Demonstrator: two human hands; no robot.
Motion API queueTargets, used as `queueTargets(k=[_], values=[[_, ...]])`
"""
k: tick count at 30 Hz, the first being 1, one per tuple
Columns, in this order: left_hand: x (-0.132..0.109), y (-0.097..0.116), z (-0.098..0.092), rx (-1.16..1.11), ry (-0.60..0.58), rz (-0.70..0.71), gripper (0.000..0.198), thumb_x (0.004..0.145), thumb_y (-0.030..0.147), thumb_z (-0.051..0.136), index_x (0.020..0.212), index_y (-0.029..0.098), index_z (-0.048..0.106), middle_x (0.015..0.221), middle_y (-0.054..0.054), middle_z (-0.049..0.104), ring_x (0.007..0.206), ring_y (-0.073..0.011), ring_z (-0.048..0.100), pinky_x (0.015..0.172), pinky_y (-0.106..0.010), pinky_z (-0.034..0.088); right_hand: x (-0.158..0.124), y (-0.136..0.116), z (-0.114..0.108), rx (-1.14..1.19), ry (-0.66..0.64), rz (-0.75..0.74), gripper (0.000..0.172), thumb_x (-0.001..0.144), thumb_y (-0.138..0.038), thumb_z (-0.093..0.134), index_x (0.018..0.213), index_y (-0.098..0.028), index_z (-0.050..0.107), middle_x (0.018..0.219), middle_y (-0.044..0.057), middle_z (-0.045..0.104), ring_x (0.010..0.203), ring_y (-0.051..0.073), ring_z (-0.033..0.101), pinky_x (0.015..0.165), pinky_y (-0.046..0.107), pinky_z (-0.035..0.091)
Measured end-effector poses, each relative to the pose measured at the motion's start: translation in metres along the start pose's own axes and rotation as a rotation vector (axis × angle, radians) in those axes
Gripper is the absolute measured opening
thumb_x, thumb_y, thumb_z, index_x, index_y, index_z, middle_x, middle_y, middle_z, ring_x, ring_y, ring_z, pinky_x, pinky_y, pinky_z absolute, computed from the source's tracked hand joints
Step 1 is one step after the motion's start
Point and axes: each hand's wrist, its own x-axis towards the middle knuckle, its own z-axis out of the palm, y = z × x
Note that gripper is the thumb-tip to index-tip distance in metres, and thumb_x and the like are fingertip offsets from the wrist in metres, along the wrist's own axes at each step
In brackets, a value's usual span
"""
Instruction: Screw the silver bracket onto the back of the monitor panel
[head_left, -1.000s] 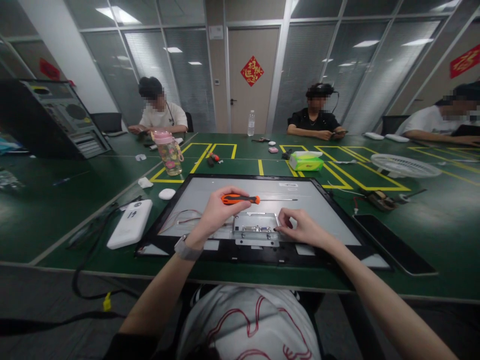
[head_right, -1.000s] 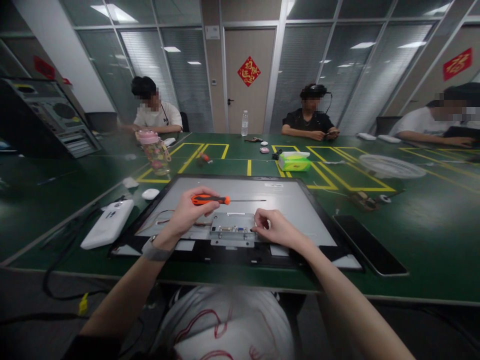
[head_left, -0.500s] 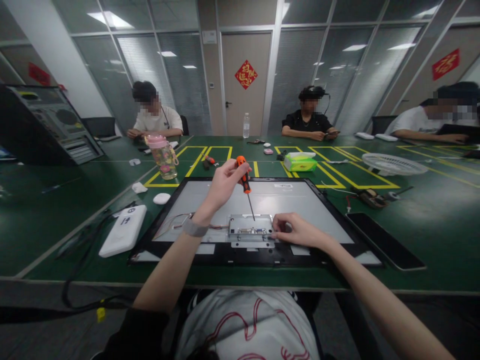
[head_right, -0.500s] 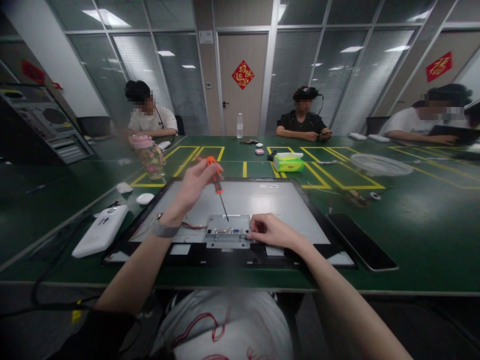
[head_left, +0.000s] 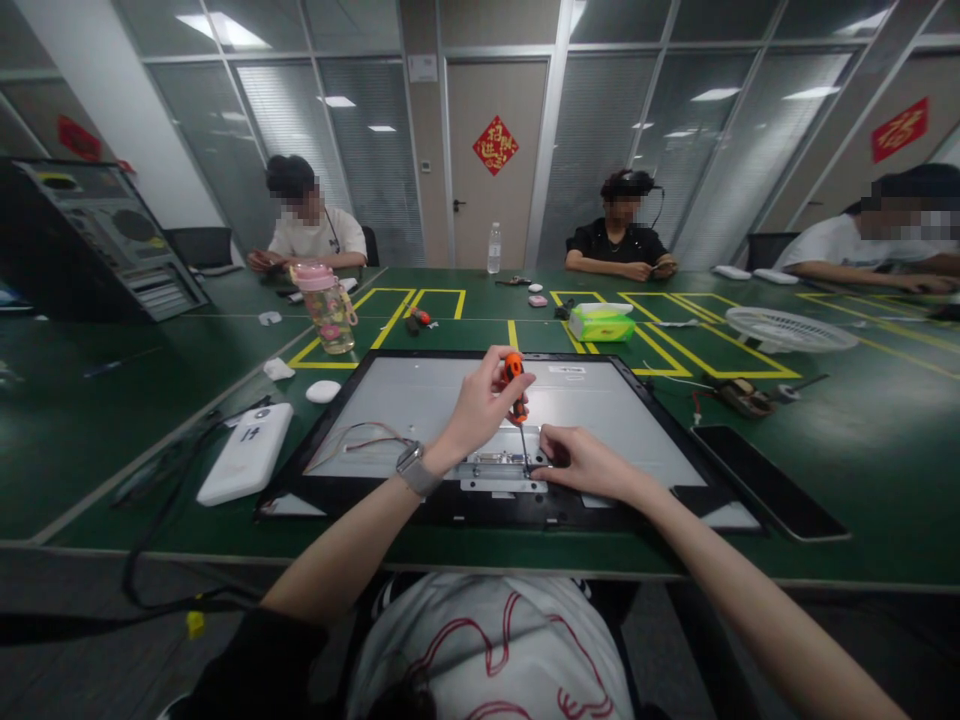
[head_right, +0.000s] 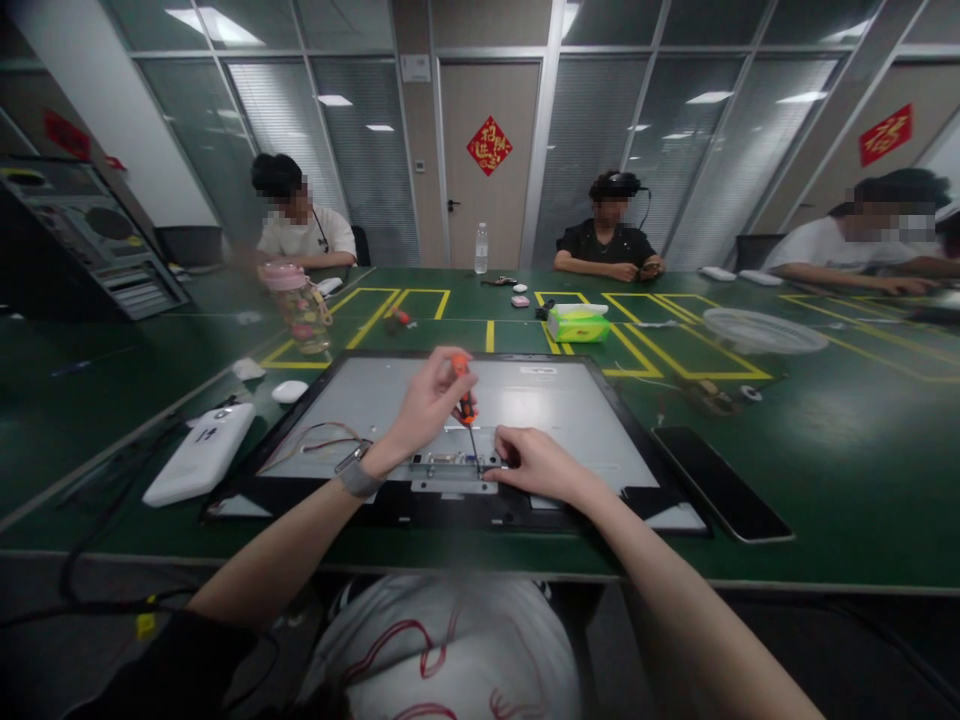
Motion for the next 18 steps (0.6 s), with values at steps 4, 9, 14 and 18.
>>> queueTargets(k=[4, 9, 14, 18], values=[[-0.0009, -0.0002, 0.0023, 0.055, -0.026, 0.0, 0.031, 0.086, 0.041, 0.062, 0.106, 0.02, 0.048, 0.067, 0.006, 0.058, 0.055, -0.0095, 0.063, 0.044, -0.015, 0.05, 0.0011, -0.0005, 0.0005, -0.011, 0.014, -0.013, 0.034, 0.078, -0.037, 0.072, 0.071, -0.021, 0.042, 0.063, -0.006, 0.045, 0.057, 0.012, 0.039, 0.054, 0.024, 0.027], [-0.002, -0.0006, 0.0048, 0.108, -0.041, 0.04, 0.028, 0.087, 0.038, 0.061, 0.105, 0.021, 0.049, 0.067, 0.006, 0.058, 0.057, -0.0094, 0.063, 0.048, -0.016, 0.05, 0.0006, -0.0012, 0.0015, -0.027, 0.027, -0.016, 0.034, 0.077, -0.036, 0.073, 0.07, -0.021, 0.042, 0.062, -0.007, 0.045, 0.056, 0.011, 0.039, 0.054, 0.024, 0.027], [-0.0034, -0.0038, 0.0058, 0.19, -0.053, 0.093, 0.027, 0.088, 0.037, 0.061, 0.108, 0.021, 0.05, 0.071, 0.005, 0.057, 0.061, -0.01, 0.063, 0.054, -0.018, 0.05, -0.0001, 0.0014, 0.0031, -0.034, 0.031, -0.02, 0.036, 0.077, -0.036, 0.073, 0.07, -0.022, 0.042, 0.062, -0.007, 0.046, 0.056, 0.011, 0.04, 0.053, 0.023, 0.027], [-0.0081, -0.0013, 0.0078, 0.294, -0.07, 0.163, 0.027, 0.09, 0.037, 0.058, 0.112, 0.021, 0.053, 0.077, 0.003, 0.058, 0.063, -0.0102, 0.06, 0.055, -0.019, 0.048, 0.0008, 0.0043, 0.0045, -0.032, 0.046, -0.037, 0.035, 0.078, -0.038, 0.072, 0.07, -0.021, 0.042, 0.062, -0.007, 0.046, 0.055, 0.011, 0.04, 0.053, 0.024, 0.026]])
